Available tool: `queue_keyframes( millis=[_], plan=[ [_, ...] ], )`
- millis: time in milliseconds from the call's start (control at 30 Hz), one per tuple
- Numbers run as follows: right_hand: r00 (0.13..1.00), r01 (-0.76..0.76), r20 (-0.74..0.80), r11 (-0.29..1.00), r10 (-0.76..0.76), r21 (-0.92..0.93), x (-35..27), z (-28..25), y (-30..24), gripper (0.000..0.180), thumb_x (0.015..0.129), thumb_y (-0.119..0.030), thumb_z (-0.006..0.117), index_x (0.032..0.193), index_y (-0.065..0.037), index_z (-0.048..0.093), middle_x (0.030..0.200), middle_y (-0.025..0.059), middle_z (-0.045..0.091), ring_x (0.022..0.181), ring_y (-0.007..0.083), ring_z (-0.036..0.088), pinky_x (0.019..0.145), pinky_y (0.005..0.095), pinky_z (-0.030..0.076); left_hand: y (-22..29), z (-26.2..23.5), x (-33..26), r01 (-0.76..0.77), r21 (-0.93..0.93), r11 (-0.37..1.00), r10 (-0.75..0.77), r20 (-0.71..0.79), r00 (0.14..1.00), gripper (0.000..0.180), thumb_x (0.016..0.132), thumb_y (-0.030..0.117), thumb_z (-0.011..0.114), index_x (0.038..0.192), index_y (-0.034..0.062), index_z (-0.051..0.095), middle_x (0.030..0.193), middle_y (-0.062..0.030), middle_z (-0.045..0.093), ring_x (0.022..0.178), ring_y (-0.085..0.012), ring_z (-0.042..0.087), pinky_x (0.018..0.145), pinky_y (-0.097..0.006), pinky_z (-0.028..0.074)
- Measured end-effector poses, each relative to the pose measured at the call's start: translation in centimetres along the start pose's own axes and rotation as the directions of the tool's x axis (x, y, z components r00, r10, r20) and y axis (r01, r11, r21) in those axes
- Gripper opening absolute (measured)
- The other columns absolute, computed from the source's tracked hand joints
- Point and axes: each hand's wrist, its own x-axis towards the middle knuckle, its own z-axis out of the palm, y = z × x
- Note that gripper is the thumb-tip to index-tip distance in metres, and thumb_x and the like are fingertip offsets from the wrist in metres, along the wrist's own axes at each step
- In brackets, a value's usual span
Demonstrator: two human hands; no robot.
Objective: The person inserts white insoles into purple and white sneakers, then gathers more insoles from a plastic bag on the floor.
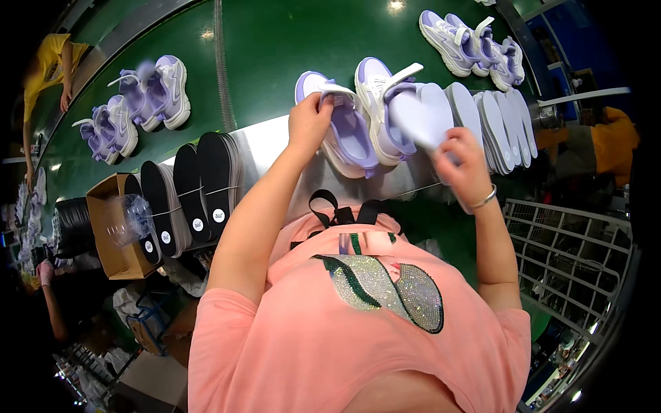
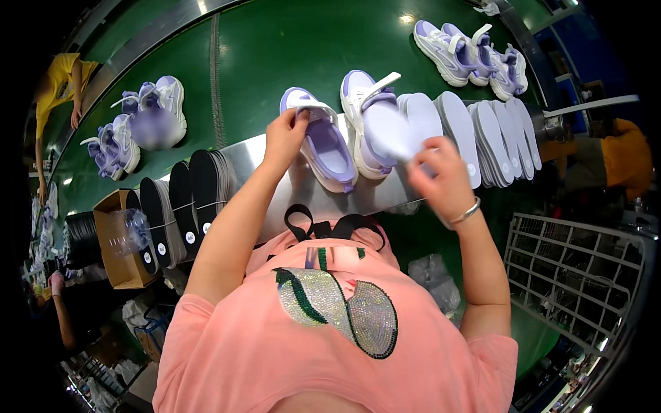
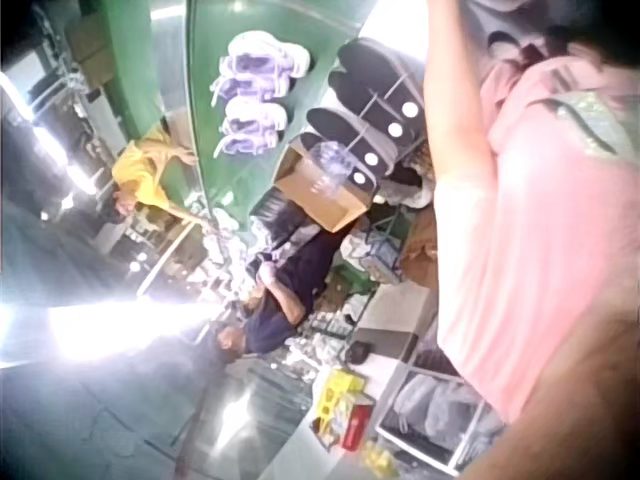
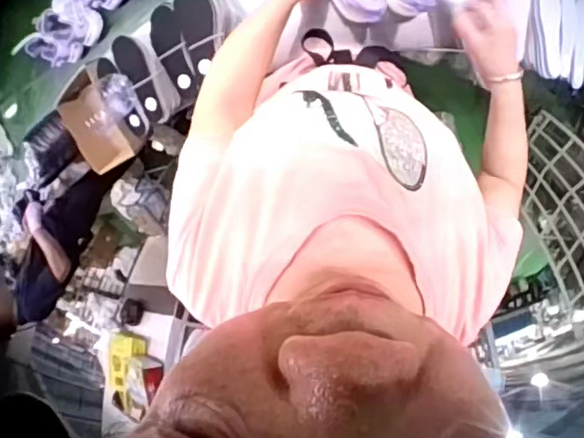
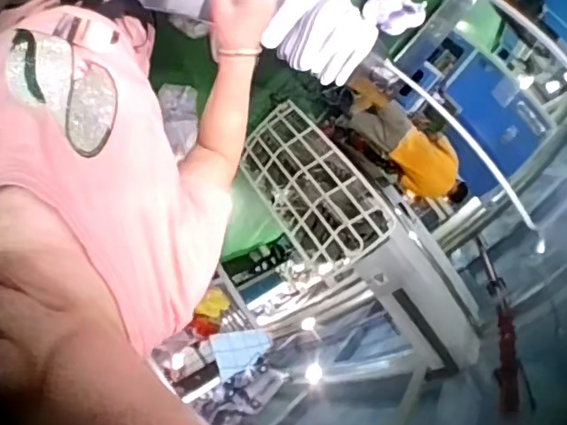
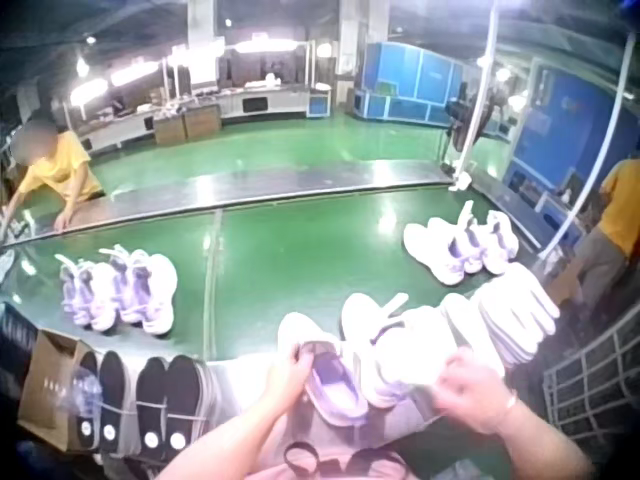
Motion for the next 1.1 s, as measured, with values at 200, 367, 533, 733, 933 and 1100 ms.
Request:
queue_keyframes(
  millis=[200,367,533,733,933,1100],
  plan=[
    [0.847,0.392,0.511,0.824,-0.148,-0.410,2.1,5.4,-6.7,0.006,0.065,-0.011,0.058,0.067,-0.005,0.060,0.079,0.0083,0.052,0.070,0.0227,0.058,0.058,0.0317,0.048,-1.3,0.3,0.6,-0.024,0.071,0.997,0.024,0.004,1.000,0.024,0.076,0.026,0.055,0.081,0.0031,0.060,0.069,-0.0155,0.060,0.066,-0.0317,0.058,0.061,-0.036,0.044],
    [0.882,0.031,0.440,0.911,0.169,-0.412,6.1,13.6,-5.2,0.012,0.071,-0.015,0.053,0.068,-0.005,0.058,0.094,0.0148,0.053,0.075,0.0270,0.058,0.062,0.0375,0.047,-1.0,0.9,-0.3,-0.148,0.281,0.948,0.141,0.046,0.989,0.023,0.075,0.023,0.056,0.087,0.0036,0.056,0.081,-0.0152,0.059,0.078,-0.0317,0.056,0.067,-0.039,0.044],
    [0.969,0.184,0.228,0.883,-0.091,-0.431,3.1,11.6,-6.4,0.021,0.071,-0.024,0.055,0.074,-0.004,0.058,0.085,0.0154,0.056,0.077,0.0289,0.057,0.066,0.0384,0.046,-1.3,1.4,-0.9,-0.240,0.294,0.925,0.270,-0.066,0.961,0.021,0.074,0.019,0.056,0.080,-0.0003,0.050,0.080,-0.0184,0.055,0.078,-0.0358,0.052,0.067,-0.043,0.041],
    [0.846,0.101,0.510,0.894,0.154,-0.437,4.0,7.2,-6.4,0.024,0.069,-0.028,0.056,0.075,-0.005,0.057,0.073,0.0117,0.056,0.074,0.0278,0.056,0.063,0.0388,0.046,-1.6,1.7,-1.2,-0.161,0.285,0.945,0.176,-0.027,0.984,0.026,0.071,0.019,0.057,0.088,-0.0008,0.050,0.087,-0.0190,0.054,0.082,-0.0343,0.052,0.071,-0.041,0.042],
    [0.864,0.279,0.503,0.846,-0.016,-0.453,5.1,11.6,-5.6,0.012,0.070,-0.011,0.054,0.078,-0.007,0.062,0.082,0.0116,0.057,0.078,0.0254,0.057,0.065,0.0340,0.048,-1.2,1.3,-1.6,-0.078,0.147,0.986,0.071,0.055,0.996,0.032,0.065,0.011,0.057,0.094,0.0002,0.051,0.092,-0.0183,0.053,0.086,-0.0343,0.052,0.077,-0.039,0.042],
    [0.819,0.354,0.568,0.853,-0.084,-0.383,6.4,13.8,-4.3,0.012,0.070,-0.011,0.053,0.077,-0.007,0.062,0.085,0.0122,0.058,0.080,0.0249,0.057,0.068,0.0337,0.047,-2.1,1.6,-1.7,-0.085,0.047,0.995,0.084,0.041,0.996,0.029,0.064,0.008,0.056,0.091,-0.0002,0.051,0.090,-0.0183,0.053,0.083,-0.0335,0.052,0.074,-0.038,0.042]
  ],
)
